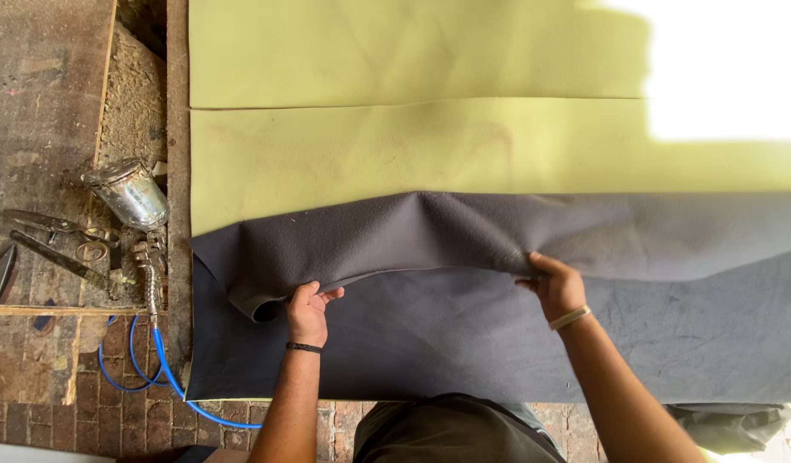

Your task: The person smooths a dark fabric over a yellow foam sheet, cuts the foam with a knife, sprays adhesive on the foam, and adheres the fabric to the foam. The person repeats the process with another piece of foam and fabric.

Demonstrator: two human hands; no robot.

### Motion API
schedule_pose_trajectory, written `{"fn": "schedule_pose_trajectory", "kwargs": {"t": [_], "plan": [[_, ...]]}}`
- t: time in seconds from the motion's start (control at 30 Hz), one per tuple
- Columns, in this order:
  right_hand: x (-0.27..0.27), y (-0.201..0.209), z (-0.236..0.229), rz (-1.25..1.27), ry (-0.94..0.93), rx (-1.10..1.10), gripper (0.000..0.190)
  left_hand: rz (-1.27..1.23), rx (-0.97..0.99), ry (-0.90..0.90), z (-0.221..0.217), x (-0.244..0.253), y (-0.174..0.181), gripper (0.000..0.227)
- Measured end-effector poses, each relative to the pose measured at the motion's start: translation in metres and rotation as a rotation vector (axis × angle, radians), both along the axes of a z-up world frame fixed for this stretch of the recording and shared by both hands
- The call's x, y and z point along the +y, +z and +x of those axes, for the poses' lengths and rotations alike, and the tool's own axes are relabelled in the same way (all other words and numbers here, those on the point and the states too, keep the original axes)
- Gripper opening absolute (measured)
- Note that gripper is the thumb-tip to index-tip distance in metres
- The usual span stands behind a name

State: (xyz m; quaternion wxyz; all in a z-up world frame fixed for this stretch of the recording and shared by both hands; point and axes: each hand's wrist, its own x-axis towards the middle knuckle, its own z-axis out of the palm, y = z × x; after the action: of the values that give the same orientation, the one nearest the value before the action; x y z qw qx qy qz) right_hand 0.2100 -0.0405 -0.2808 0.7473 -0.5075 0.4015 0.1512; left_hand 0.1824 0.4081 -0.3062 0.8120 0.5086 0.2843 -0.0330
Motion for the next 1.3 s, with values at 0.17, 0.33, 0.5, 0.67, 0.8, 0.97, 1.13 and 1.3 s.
{"fn": "schedule_pose_trajectory", "kwargs": {"t": [0.17,0.33,0.5,0.67,0.8,0.97,1.13,1.3], "plan": [[-0.007,-0.011,-0.041,0.03,-0.05,0.1,0.025,-0.077,0.019,0.167,-0.019,0.017,0.001,0.037],[-0.02,0.01,-0.028,0.131,-0.106,-0.045,0.028,0.052,0.047,0.188,-0.018,0.045,-0.016,0.032],[-0.01,0.059,0.078,0.061,0.006,-0.296,0.068,-0.012,-0.079,0.107,0.069,0.058,-0.02,0.03],[0.006,0.077,0.18,0.047,0.016,-0.248,0.069,0.082,-0.065,0.122,0.178,0.049,-0.008,0.041],[0.013,0.068,0.226,0.011,0.101,-0.095,0.077,0.227,0.053,0.092,0.232,0.04,-0.008,0.045],[0.023,0.058,0.244,0.009,0.057,0.033,0.076,0.352,0.119,-0.003,0.269,0.04,-0.016,0.046],[0.022,0.035,0.249,-0.058,0.062,0.03,0.067,0.465,0.184,-0.072,0.276,0.042,-0.026,0.046],[0.053,0.024,0.214,-0.395,0.095,-0.315,0.051,0.45,0.185,-0.087,0.27,0.039,-0.038,0.046]]}}
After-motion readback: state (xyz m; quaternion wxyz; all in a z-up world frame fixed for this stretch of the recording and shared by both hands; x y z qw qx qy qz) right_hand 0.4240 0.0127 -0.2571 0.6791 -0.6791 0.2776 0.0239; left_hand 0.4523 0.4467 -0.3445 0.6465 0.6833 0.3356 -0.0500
